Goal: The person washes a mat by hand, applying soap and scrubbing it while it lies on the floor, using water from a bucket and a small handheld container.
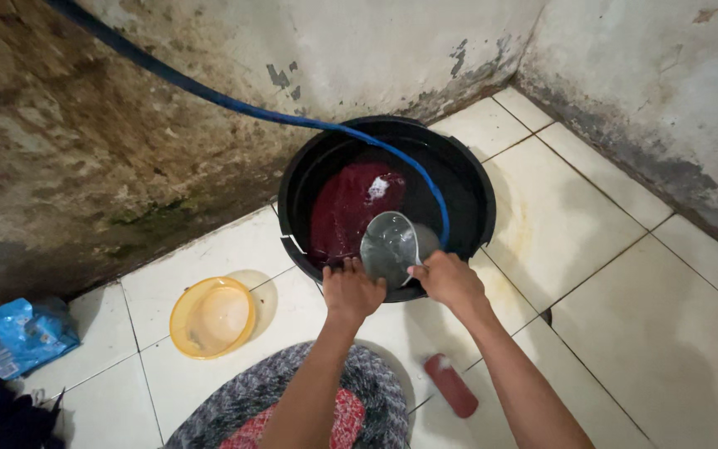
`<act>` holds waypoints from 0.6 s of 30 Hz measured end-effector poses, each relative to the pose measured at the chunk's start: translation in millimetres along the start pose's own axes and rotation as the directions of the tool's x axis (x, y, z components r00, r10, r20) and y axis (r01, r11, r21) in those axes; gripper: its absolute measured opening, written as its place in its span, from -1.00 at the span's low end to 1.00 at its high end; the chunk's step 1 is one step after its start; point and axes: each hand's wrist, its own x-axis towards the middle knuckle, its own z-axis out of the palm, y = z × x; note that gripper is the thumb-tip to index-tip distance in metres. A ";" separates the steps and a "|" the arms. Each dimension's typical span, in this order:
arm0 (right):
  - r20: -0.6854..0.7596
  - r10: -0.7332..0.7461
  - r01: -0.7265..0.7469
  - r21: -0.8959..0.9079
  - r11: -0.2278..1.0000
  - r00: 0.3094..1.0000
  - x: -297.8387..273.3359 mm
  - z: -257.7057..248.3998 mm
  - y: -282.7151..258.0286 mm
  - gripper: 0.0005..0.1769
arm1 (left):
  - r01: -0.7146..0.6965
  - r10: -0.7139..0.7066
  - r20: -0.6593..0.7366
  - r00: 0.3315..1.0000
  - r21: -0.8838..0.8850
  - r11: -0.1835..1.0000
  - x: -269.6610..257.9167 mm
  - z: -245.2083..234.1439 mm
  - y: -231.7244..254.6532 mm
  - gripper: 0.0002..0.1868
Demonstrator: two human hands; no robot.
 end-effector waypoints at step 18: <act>-0.116 -0.001 0.039 0.328 0.944 0.993 5.7 19.2 40.8 -0.30 | -0.193 0.068 -0.326 0.943 -0.369 0.909 -11.1 -5.9 -24.4 -0.15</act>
